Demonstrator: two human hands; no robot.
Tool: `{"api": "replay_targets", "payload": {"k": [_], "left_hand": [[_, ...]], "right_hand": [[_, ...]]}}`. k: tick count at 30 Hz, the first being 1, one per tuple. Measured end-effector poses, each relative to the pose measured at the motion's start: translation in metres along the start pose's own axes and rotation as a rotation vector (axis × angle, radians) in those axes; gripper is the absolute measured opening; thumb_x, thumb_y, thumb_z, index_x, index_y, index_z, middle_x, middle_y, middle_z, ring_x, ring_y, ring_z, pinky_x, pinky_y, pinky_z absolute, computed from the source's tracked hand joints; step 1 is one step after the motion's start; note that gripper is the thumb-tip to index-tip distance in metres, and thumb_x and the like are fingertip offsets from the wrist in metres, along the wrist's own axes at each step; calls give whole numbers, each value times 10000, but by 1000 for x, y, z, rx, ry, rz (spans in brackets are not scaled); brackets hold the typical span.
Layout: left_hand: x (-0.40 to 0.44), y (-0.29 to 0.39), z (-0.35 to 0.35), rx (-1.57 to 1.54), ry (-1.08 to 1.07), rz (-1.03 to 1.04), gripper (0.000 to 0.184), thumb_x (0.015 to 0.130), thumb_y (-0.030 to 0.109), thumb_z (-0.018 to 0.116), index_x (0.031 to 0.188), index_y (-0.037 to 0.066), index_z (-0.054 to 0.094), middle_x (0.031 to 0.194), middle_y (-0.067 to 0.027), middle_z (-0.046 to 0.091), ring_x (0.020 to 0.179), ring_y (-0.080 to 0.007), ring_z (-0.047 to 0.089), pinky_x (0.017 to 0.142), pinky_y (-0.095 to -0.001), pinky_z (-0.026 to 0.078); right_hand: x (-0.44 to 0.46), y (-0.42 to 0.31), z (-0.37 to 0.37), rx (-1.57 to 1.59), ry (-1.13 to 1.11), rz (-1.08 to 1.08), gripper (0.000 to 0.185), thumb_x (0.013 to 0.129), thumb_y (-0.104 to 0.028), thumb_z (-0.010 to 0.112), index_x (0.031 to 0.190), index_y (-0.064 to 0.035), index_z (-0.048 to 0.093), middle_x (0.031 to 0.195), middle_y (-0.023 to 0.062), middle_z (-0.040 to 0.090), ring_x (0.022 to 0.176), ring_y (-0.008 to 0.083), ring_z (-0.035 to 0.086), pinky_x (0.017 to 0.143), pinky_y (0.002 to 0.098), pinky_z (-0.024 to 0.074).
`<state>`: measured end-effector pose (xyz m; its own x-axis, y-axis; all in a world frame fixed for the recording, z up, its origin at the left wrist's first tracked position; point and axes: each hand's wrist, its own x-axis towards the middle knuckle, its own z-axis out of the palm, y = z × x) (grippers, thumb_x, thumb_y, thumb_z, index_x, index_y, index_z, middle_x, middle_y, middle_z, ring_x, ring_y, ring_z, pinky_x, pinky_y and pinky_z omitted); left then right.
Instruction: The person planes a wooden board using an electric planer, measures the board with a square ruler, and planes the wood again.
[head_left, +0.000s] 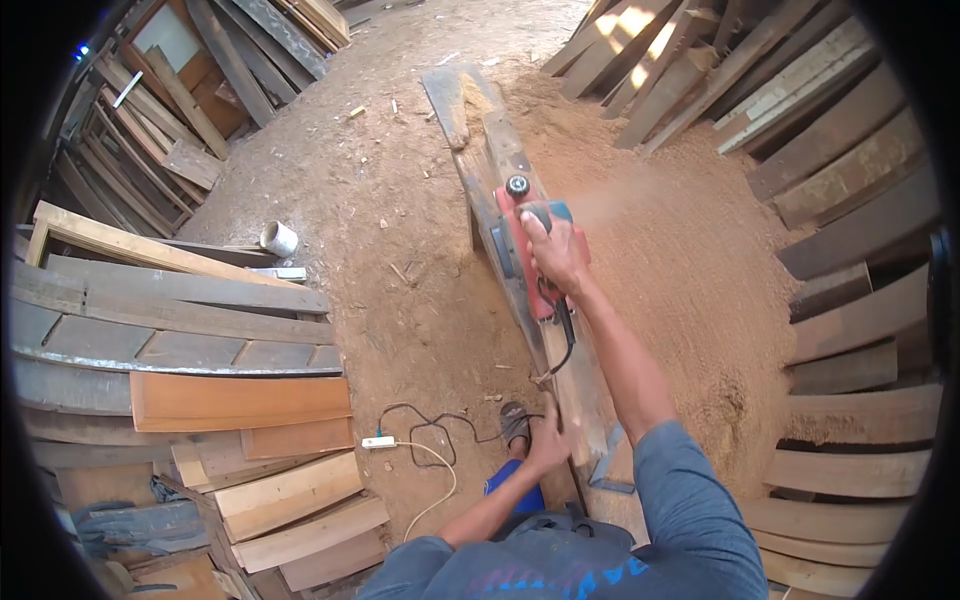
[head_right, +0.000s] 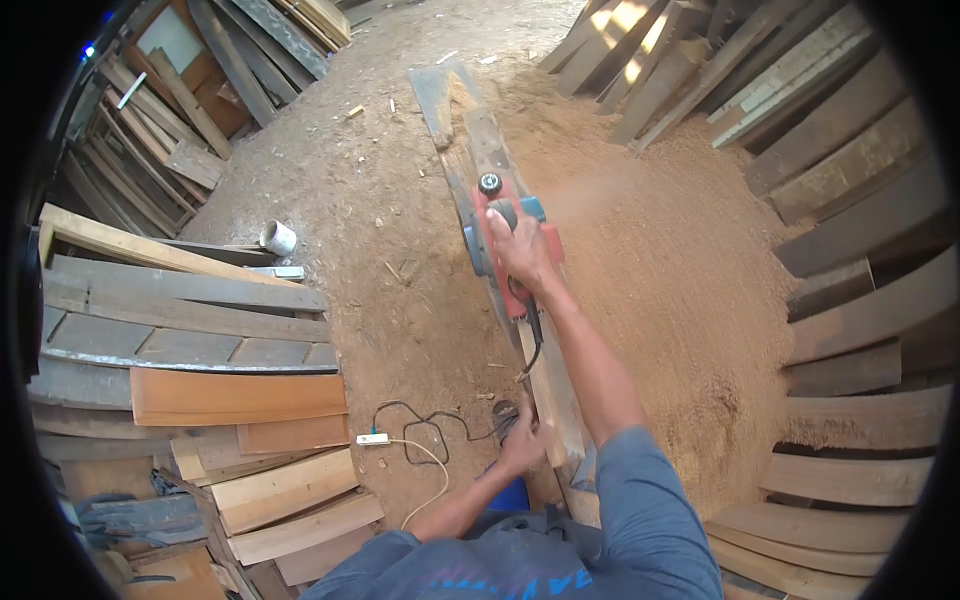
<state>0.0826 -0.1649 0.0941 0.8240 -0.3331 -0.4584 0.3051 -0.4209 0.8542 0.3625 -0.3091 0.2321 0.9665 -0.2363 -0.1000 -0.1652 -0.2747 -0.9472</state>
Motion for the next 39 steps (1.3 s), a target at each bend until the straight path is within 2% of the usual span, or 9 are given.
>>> {"api": "replay_targets", "payload": {"k": [5, 13, 17, 22, 27, 29, 31, 34, 39], "left_hand": [[8, -21, 2, -73, -157, 102, 651, 1029, 283, 589, 1534, -37, 332, 1201, -254, 693, 1112, -345, 707, 957, -406, 537], [8, -7, -7, -9, -184, 125, 906, 1022, 396, 590, 1591, -102, 91, 1242, -342, 652, 1155, -454, 667, 979, -437, 522], [4, 17, -19, 108, -204, 76, 948, 1010, 401, 602, 1583, -132, 67, 1236, -363, 649, 1169, -468, 661, 988, -439, 517], [6, -47, 5, -8, -158, 237, 931, 997, 292, 632, 1620, -66, 40, 1444, -277, 579, 1288, -333, 618, 1063, -372, 468], [-35, -153, 21, 117, -244, 398, 811, 960, 325, 706, 1561, -63, 324, 1391, -290, 581, 1060, -307, 719, 914, -355, 553], [-53, -188, 24, -34, -346, 279, 693, 957, 289, 724, 1483, -64, 442, 1306, -256, 641, 1035, -278, 721, 908, -347, 558], [-73, -184, 14, -309, -488, -116, 555, 960, 251, 730, 1377, -69, 552, 1222, -215, 689, 1039, -257, 713, 921, -347, 557], [-91, -215, 16, -107, -387, -152, 459, 981, 220, 710, 1316, -64, 578, 1134, -180, 726, 1097, -266, 694, 943, -361, 548], [-110, -245, 35, 127, -411, -11, 461, 972, 269, 693, 1317, -23, 600, 1181, -195, 715, 1153, -303, 680, 985, -394, 529]], "right_hand": [[124, -12, 23, 3, -5, 18, 417, 1020, -468, 560, 1001, -76, 702, 701, 12, 615, 590, 118, 600, 534, 310, 488], [168, -6, 15, 239, -134, 99, 415, 1011, -497, 606, 975, -89, 676, 749, -16, 611, 579, 93, 577, 528, 272, 486], [109, -5, 10, 187, -84, 134, 428, 1000, -509, 623, 978, -84, 674, 747, -18, 611, 586, 91, 576, 531, 274, 489], [5, 9, -2, 153, -78, 124, 462, 994, -525, 622, 995, -66, 669, 726, -14, 605, 601, 87, 579, 540, 282, 489], [-142, 16, -22, 91, -109, 196, 447, 1001, -489, 600, 1126, -65, 666, 743, 6, 626, 595, 96, 582, 575, 298, 502], [-212, 30, -35, 12, -126, 198, 461, 995, -437, 593, 1241, -50, 641, 781, 68, 652, 664, 151, 623, 643, 356, 519], [-290, 32, -53, -86, -132, 236, 506, 985, -396, 587, 1332, -29, 607, 829, 132, 670, 751, 210, 662, 714, 412, 526], [-400, 84, -70, -80, -158, 129, 731, 970, -387, 597, 1549, -4, 370, 1123, 248, 672, 1044, 378, 675, 910, 469, 523], [-471, 81, -86, -41, -205, 329, 711, 955, -348, 631, 1515, 28, 405, 1196, 307, 663, 1107, 447, 664, 949, 468, 515]]}}
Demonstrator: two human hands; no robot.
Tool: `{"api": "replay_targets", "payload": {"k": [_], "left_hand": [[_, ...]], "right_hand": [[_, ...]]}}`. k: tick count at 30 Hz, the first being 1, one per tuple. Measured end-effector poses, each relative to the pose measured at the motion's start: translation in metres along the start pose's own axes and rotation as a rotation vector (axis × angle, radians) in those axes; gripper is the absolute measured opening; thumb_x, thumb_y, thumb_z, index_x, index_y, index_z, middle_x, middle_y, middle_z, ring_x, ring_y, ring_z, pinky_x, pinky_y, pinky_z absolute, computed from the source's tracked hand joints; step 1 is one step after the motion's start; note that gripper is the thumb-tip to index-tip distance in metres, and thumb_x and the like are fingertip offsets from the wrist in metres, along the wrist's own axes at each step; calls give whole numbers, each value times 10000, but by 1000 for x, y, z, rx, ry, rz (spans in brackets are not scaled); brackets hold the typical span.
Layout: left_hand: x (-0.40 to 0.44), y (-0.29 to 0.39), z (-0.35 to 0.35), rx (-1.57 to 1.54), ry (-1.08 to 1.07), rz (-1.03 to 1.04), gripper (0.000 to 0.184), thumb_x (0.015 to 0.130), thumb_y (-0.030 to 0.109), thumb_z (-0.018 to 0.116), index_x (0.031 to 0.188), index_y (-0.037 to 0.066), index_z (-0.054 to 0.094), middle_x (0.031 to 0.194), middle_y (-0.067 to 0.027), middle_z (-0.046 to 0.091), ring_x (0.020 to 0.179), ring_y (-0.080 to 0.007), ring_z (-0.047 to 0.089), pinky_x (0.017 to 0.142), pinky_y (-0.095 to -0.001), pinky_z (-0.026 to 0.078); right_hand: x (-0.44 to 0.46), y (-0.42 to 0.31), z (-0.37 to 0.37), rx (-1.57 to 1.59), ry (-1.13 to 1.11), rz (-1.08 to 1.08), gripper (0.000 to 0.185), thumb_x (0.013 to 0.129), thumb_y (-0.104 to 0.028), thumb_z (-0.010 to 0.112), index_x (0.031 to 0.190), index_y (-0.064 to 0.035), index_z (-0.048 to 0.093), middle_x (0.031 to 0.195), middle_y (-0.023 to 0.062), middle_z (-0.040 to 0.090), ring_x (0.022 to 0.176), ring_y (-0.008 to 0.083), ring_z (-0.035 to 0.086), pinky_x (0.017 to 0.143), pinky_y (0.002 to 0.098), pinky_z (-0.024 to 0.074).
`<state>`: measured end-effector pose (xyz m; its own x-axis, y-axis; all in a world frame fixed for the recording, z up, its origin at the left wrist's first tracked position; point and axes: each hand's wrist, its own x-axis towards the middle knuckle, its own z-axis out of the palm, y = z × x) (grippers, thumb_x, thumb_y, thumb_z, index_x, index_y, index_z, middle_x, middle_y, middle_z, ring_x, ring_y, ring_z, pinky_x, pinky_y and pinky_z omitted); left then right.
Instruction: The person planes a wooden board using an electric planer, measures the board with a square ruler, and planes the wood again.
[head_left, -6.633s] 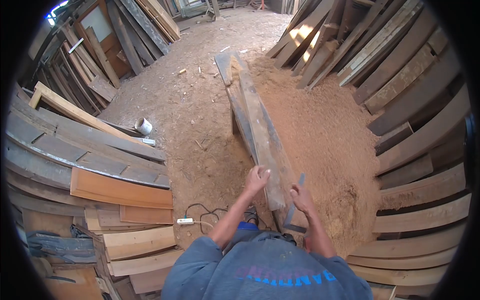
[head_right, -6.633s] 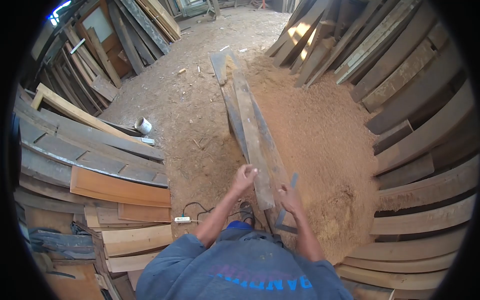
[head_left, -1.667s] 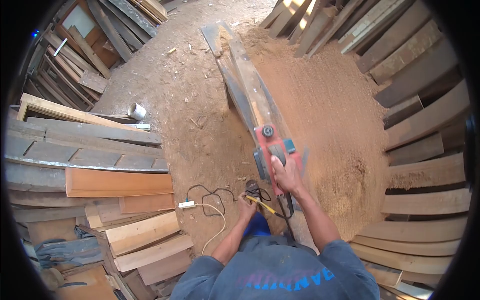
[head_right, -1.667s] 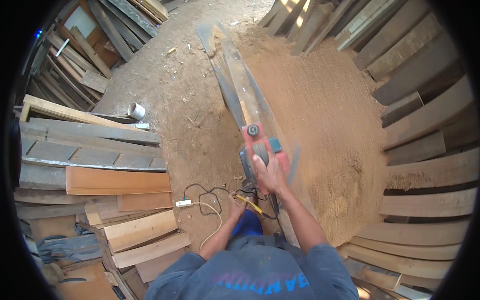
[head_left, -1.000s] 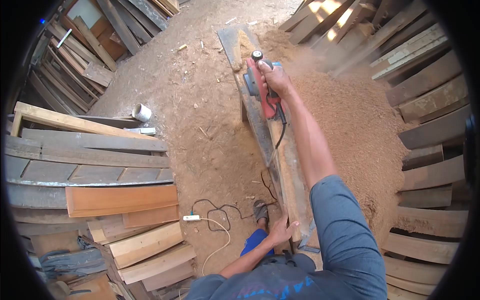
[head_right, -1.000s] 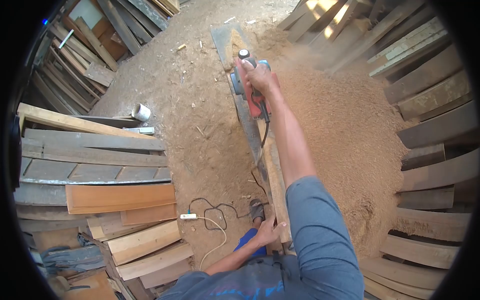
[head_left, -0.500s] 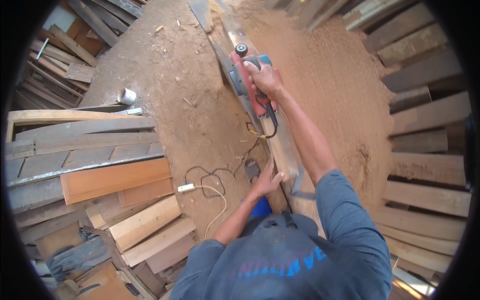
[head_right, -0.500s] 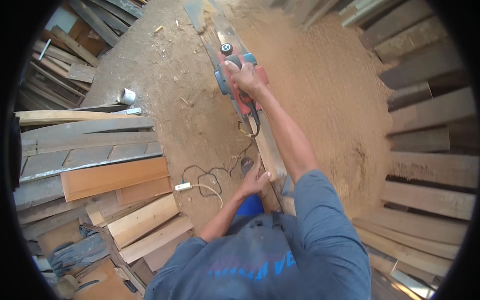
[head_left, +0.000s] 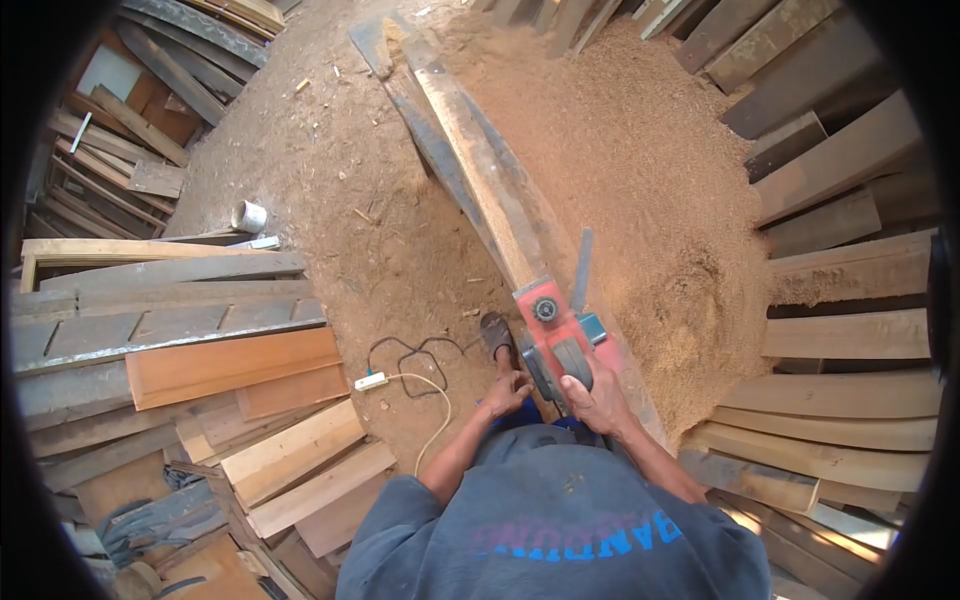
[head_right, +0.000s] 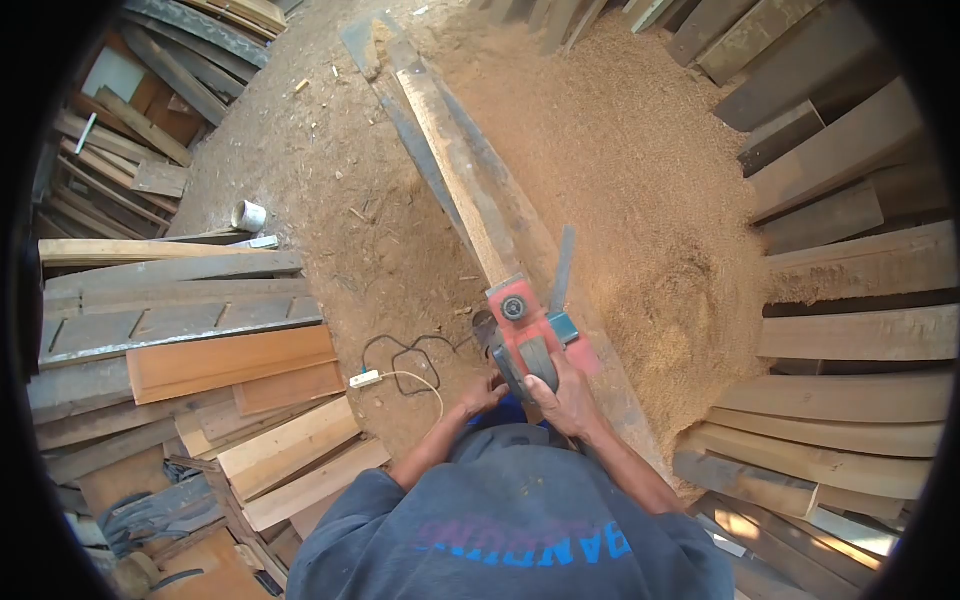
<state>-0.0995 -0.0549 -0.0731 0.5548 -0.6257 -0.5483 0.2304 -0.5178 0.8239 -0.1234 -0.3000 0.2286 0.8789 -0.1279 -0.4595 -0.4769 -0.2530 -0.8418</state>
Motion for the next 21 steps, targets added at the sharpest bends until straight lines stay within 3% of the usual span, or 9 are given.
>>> {"api": "replay_targets", "payload": {"k": [2, 5, 6, 9, 10, 13, 17, 18, 21], "left_hand": [[-3, 28, 1, 67, -12, 14, 495, 955, 303, 683, 1344, 9, 600, 1233, -214, 699, 1185, -343, 667, 1018, -418, 511], [-25, 155, -21, 170, -225, -97, 543, 973, 165, 676, 1461, 7, 497, 1359, -214, 630, 1300, -332, 587, 1110, -408, 452], [-18, 134, -14, 215, -189, 158, 609, 939, 173, 694, 1480, 12, 466, 1376, -249, 603, 1321, -374, 559, 1126, -442, 433], [-2, 120, -7, 315, -169, 354, 635, 884, 174, 720, 1448, 10, 479, 1351, -278, 590, 1291, -394, 567, 1089, -493, 445], [5, 119, -8, 206, -183, 357, 549, 855, 167, 719, 1341, -8, 532, 1311, -295, 575, 1242, -395, 571, 1040, -506, 451], [-10, 192, -41, 300, -120, 31, 446, 861, 156, 715, 1239, -9, 545, 1174, -269, 624, 1108, -373, 616, 965, -473, 481], [16, 76, -42, 193, 45, 122, 327, 865, 199, 697, 1135, 36, 610, 991, -216, 666, 921, -386, 652, 855, -485, 504], [12, 68, -42, 220, 133, 206, 225, 874, 200, 703, 1032, 57, 630, 832, -179, 665, 806, -385, 650, 784, -485, 509], [3, 57, -52, 273, -66, 137, 202, 825, 80, 686, 1017, 48, 634, 932, -146, 675, 857, -265, 631, 792, -401, 506]], "right_hand": [[21, -15, 4, 9, 82, -48, 727, 963, -356, 621, 1552, -11, 373, 1176, 311, 671, 1098, 455, 672, 940, 465, 519], [88, -48, 3, -47, 136, -135, 768, 980, -376, 589, 1624, -104, 271, 1173, 321, 673, 1106, 462, 676, 942, 474, 520], [111, -72, -4, -103, 93, -108, 770, 985, -386, 576, 1630, -116, 254, 1152, 316, 686, 1088, 454, 689, 928, 478, 534], [205, -99, -5, -89, 218, -265, 560, 995, -471, 562, 1375, -63, 608, 905, 156, 727, 777, 251, 706, 744, 404, 544], [224, -120, -12, -84, 184, -209, 548, 1000, -496, 562, 1342, -74, 631, 871, 124, 710, 740, 208, 684, 707, 380, 534], [261, -163, -33, -23, 77, -85, 507, 1021, -521, 561, 1283, -101, 671, 780, 29, 641, 647, 99, 608, 609, 306, 496], [277, -130, -30, 150, -10, -143, 426, 1049, -436, 559, 1305, -108, 651, 735, -46, 552, 610, 48, 541, 556, 248, 446], [260, -122, -29, 174, -29, -153, 423, 1051, -432, 555, 1309, -110, 643, 731, -45, 548, 608, 51, 540, 555, 253, 448], [196, -106, -26, 151, -9, -5, 401, 1059, -410, 530, 1310, -111, 620, 735, -37, 557, 614, 52, 542, 563, 269, 456]]}}
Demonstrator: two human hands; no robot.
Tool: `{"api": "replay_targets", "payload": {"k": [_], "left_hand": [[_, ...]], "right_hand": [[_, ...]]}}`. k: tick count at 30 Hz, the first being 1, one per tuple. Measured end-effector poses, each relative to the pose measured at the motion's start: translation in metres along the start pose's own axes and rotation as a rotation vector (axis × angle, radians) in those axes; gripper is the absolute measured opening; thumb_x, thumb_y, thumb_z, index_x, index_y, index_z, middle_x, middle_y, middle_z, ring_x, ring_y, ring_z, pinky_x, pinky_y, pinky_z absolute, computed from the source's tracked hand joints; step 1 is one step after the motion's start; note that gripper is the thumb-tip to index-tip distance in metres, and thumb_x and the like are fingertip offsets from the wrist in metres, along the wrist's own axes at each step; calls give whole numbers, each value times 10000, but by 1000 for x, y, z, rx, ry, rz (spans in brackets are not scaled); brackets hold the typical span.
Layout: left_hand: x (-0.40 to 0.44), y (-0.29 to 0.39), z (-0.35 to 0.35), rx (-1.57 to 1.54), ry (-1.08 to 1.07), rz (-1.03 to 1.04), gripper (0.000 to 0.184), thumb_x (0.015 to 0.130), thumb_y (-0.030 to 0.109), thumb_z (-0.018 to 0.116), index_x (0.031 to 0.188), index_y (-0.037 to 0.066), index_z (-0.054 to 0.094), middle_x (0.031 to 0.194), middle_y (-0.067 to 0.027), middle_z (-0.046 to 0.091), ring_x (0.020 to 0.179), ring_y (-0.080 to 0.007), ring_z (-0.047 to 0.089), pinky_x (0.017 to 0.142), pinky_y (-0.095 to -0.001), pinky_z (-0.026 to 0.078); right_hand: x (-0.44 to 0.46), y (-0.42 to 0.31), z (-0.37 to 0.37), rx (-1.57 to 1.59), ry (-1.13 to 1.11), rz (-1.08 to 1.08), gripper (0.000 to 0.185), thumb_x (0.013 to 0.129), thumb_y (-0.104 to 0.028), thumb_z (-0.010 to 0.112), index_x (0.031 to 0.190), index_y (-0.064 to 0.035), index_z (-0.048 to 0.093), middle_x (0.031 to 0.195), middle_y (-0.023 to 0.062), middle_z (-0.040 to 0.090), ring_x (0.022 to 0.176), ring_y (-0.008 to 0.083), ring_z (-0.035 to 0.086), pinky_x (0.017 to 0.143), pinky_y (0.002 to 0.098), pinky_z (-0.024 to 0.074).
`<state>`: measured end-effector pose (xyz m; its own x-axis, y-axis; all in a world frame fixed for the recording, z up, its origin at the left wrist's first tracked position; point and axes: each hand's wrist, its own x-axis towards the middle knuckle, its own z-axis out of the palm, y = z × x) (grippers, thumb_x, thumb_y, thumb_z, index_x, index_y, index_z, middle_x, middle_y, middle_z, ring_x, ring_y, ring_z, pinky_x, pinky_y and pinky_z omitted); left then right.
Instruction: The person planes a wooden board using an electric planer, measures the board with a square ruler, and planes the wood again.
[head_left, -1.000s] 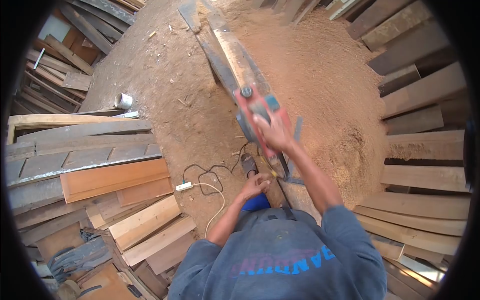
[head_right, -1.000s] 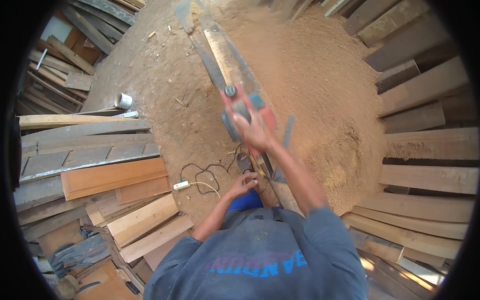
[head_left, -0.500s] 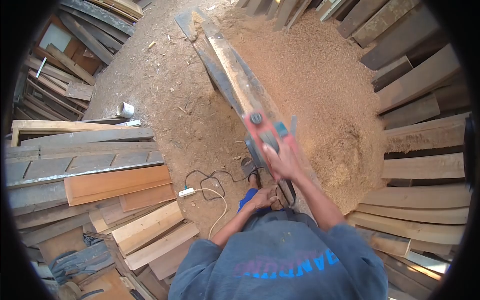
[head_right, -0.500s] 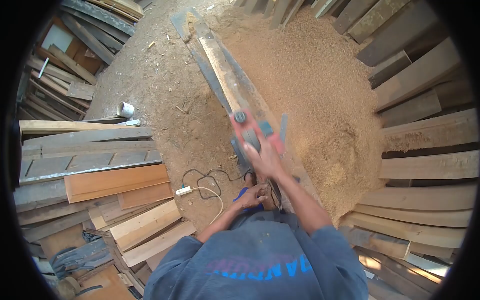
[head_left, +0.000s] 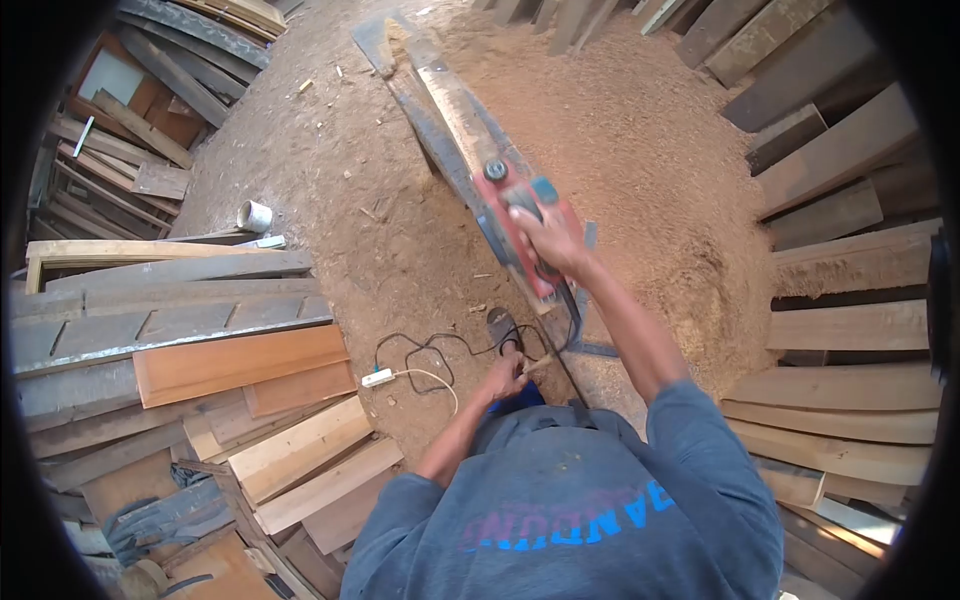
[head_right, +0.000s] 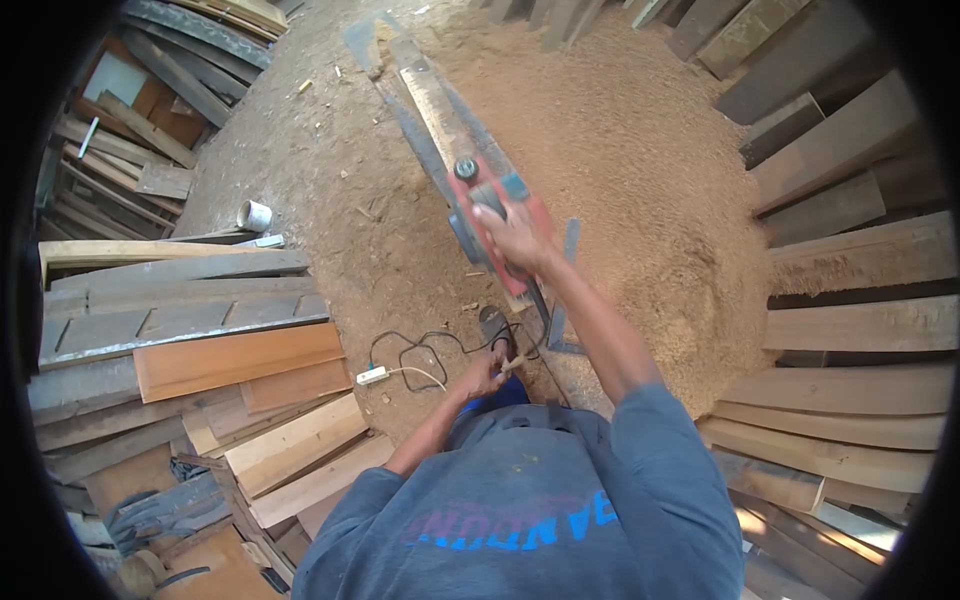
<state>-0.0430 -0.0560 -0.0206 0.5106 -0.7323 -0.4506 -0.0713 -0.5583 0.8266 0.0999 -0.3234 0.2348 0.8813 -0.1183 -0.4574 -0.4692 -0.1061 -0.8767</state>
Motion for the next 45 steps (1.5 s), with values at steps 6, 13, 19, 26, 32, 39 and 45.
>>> {"api": "replay_targets", "payload": {"k": [6, 13, 19, 26, 32, 39, 45], "left_hand": [[-23, 17, 28, 141, -118, 83, 245, 751, 150, 731, 966, 46, 677, 851, -194, 700, 860, -433, 670, 760, -515, 537], [-15, 24, 45, 264, -91, 106, 242, 754, 143, 724, 975, 53, 686, 909, -198, 702, 904, -419, 667, 801, -525, 544], [-18, 29, -1, -197, 160, -32, 117, 838, 16, 600, 949, 51, 611, 808, -112, 634, 772, -245, 608, 726, -370, 504], [-13, 39, -51, -228, 458, -184, 125, 884, 105, 640, 975, 30, 599, 829, -98, 660, 795, -177, 614, 725, -350, 510], [-25, -7, -31, -9, 206, -318, 203, 824, 133, 669, 991, 25, 627, 915, -198, 713, 848, -342, 688, 763, -416, 532], [-39, -29, 41, 168, 101, -157, 393, 804, 156, 719, 1156, 51, 581, 1156, -272, 616, 1124, -467, 591, 950, -522, 493], [-25, 20, 41, 109, 493, -156, 769, 755, 283, 872, 1363, -1, 497, 1262, -273, 615, 1168, -460, 610, 991, -492, 503]], "right_hand": [[-143, 111, 4, -142, 159, -284, 414, 1011, -332, 558, 1293, -33, 601, 723, 49, 607, 616, 134, 592, 586, 331, 493], [-158, 96, 1, -136, 55, -66, 792, 973, -331, 596, 1607, 10, 266, 1150, 288, 684, 1130, 361, 688, 976, 420, 515], [1, -17, 1, -159, 134, -109, 519, 1011, -407, 562, 1424, -94, 537, 842, 129, 660, 787, 209, 654, 720, 380, 522], [137, -60, -4, 32, 18, -212, 401, 1054, -402, 543, 1317, -127, 667, 746, -31, 610, 619, 75, 587, 581, 260, 497], [52, 5, 11, 12, 6, -97, 372, 1059, -376, 501, 1164, -76, 692, 744, -7, 618, 589, 91, 568, 586, 297, 490], [-164, 108, 20, -95, 19, -70, 693, 956, -365, 589, 1476, 54, 401, 994, 243, 672, 945, 377, 681, 865, 449, 529], [-152, 106, 31, -87, 142, -181, 554, 980, -474, 598, 1123, 60, 618, 931, 231, 665, 904, 344, 680, 828, 452, 522]]}}
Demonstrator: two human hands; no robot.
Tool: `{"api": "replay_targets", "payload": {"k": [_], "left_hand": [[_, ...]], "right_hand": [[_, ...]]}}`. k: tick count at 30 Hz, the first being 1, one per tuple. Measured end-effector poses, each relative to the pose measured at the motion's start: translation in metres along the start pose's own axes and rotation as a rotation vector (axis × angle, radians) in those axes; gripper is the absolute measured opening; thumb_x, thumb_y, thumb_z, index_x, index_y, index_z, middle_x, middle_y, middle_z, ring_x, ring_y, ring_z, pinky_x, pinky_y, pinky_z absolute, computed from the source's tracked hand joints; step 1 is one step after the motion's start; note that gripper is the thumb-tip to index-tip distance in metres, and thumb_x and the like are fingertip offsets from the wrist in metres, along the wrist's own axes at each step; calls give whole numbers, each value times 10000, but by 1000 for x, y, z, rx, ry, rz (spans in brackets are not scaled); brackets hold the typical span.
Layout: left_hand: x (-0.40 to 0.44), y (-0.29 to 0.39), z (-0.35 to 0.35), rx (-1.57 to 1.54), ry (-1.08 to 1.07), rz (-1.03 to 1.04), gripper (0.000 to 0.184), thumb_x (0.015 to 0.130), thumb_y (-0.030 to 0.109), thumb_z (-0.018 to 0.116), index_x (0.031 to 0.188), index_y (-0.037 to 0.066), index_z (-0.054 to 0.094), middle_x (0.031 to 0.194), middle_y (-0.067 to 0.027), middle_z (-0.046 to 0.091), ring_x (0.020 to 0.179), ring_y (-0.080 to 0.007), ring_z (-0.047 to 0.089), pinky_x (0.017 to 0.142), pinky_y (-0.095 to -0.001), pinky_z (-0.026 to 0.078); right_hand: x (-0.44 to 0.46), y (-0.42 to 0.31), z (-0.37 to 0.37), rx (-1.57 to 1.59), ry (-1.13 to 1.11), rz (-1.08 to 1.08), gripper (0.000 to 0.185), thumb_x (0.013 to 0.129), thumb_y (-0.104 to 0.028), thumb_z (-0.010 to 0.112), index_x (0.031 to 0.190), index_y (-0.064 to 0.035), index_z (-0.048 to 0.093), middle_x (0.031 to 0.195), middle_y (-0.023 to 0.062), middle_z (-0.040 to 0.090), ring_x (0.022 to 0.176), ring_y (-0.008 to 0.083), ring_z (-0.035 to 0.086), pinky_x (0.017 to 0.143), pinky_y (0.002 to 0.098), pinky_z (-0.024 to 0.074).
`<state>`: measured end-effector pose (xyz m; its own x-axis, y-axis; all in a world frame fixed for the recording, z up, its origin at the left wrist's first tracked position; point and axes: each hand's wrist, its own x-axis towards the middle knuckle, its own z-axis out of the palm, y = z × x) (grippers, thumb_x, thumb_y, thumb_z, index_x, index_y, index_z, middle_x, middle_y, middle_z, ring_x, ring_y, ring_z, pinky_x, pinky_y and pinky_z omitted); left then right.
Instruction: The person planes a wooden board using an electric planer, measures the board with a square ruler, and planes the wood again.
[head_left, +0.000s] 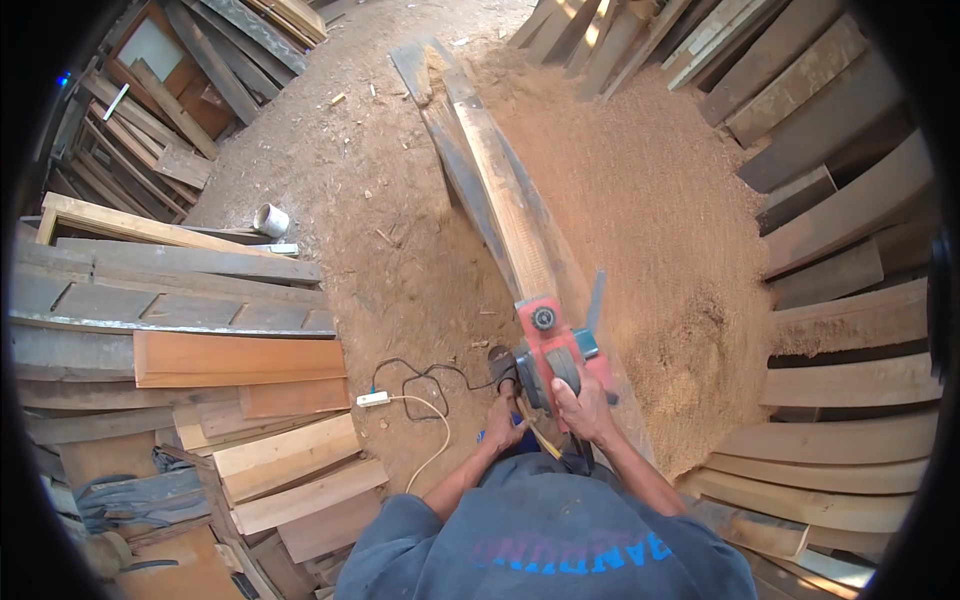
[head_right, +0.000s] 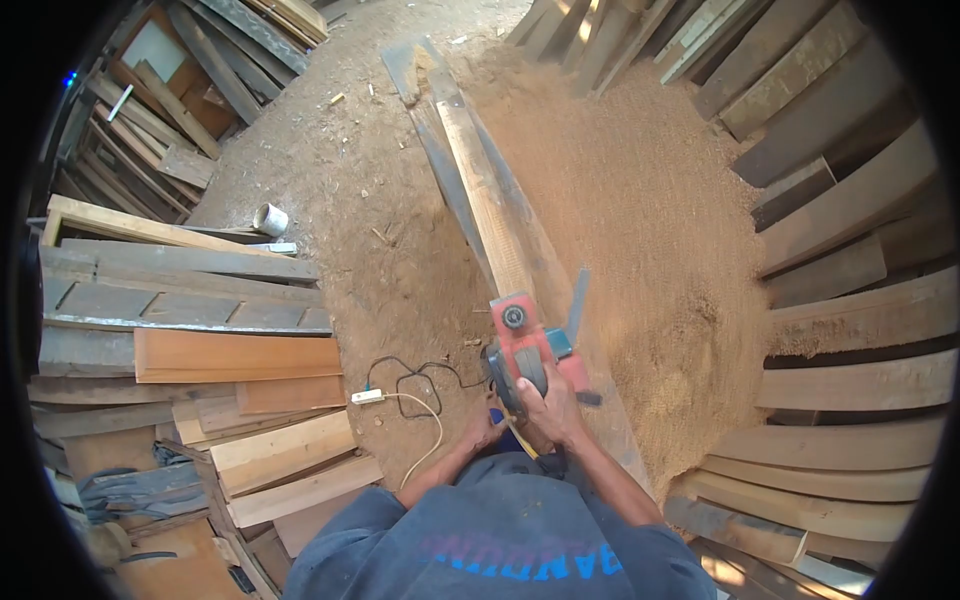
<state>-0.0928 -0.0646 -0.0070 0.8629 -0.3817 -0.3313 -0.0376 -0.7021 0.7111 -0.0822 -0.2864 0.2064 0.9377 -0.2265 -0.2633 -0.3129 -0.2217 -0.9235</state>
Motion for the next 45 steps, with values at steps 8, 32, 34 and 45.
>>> {"api": "replay_targets", "payload": {"k": [8, 32, 34, 45], "left_hand": [[102, 60, -29, -651, 29, -170, 510, 1040, 360, 589, 1391, 0, 501, 1160, -174, 682, 1127, -290, 651, 956, -407, 514], [224, 163, -81, -345, 265, -80, 732, 1047, 340, 446, 1541, -153, 227, 1519, -394, 350, 1395, -546, 353, 1185, -569, 250], [223, 170, -88, -356, 254, -86, 736, 1048, 343, 442, 1545, -152, 218, 1524, -395, 344, 1399, -550, 349, 1189, -571, 244], [223, 141, -74, -353, 206, 8, 728, 1048, 310, 460, 1571, -118, 191, 1529, -367, 372, 1390, -525, 386, 1185, -570, 262]], "right_hand": [[177, -52, 26, 28, 54, -90, 524, 994, -454, 580, 1042, 66, 626, 778, 174, 670, 760, 287, 684, 721, 425, 528], [667, -225, 58, 58, 36, -201, 422, 1020, -472, 581, 971, -71, 704, 703, 7, 615, 559, 109, 582, 511, 291, 484], [669, -222, 57, 94, 6, -163, 394, 1025, -456, 589, 1006, -80, 703, 702, -5, 601, 548, 95, 563, 495, 272, 472], [512, -175, 35, 119, -2, -28, 349, 1022, -442, 609, 1079, -115, 717, 716, -23, 591, 565, 79, 549, 503, 261, 470]]}}
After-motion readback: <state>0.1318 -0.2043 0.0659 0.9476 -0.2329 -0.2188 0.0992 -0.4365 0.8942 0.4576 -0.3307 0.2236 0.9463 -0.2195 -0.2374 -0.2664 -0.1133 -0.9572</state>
